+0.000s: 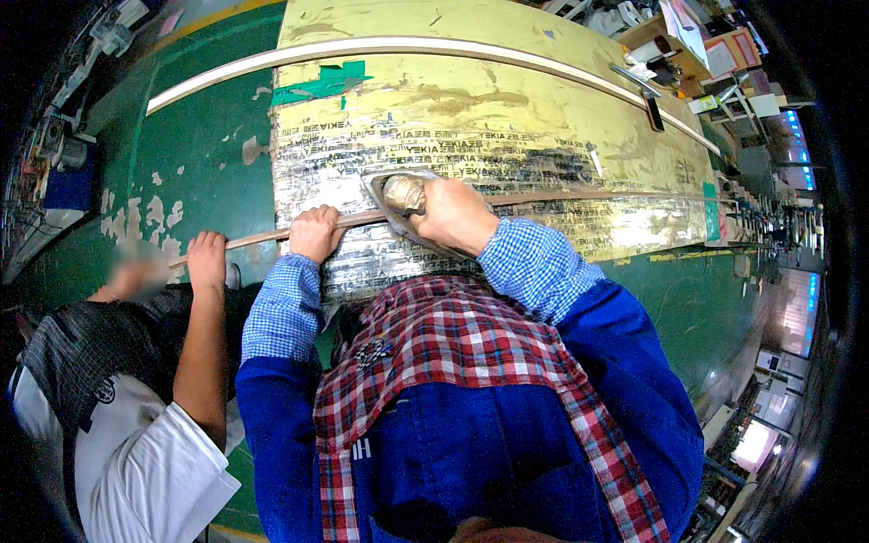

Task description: The person applies a wood veneer strip to the edge of a curved wooden component using a hand iron to heat the adhesive, while another person assists by holding the strip in place.

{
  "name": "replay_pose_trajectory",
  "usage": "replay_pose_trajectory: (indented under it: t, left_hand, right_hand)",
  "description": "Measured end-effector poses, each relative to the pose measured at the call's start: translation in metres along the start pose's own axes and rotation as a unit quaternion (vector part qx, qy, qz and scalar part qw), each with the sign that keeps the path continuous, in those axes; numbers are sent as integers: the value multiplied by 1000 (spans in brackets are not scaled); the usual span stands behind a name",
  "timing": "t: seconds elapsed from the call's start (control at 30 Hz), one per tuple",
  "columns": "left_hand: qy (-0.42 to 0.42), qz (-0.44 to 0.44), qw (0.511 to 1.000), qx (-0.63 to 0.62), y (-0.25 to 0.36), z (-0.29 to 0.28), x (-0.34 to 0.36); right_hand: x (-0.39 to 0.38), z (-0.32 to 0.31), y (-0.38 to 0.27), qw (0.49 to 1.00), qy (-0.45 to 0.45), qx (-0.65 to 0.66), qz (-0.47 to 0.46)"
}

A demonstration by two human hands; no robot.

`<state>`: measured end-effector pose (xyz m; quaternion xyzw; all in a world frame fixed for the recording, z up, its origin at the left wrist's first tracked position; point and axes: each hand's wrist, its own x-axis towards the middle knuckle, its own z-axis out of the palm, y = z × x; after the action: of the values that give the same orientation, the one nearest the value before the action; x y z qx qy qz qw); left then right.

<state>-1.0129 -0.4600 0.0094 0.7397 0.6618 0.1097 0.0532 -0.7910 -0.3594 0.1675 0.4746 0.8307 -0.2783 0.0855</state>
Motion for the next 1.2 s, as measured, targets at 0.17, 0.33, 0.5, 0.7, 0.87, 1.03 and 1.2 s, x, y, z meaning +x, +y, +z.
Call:
replay_pose_trajectory:
  t: [0.17,0.33,0.5,0.7,0.87,1.03,1.2]
  left_hand:
    - [-2,-14,1000,-5,-1,1,-2]
    - [9,-14,1000,-3,2,2,1]
    - [14,-19,1000,-8,3,3,1]
    - [-6,-22,1000,-12,0,-1,-2]
    - [-3,1,1000,-2,-1,2,1]
    - [-9,-4,1000,-2,1,3,4]
    - [-12,-10,1000,-9,0,-1,7]
  right_hand:
    - [-6,-25,89,994,48,32,98]
    - [-22,-52,227,967,155,72,190]
    - [-36,-74,273,931,134,107,322]
    - [-22,-43,152,977,106,38,179]
    - [-5,-16,80,990,58,39,123]
    - [-13,21,9,993,97,67,16]
    - [-20,45,-7,991,129,29,-13]
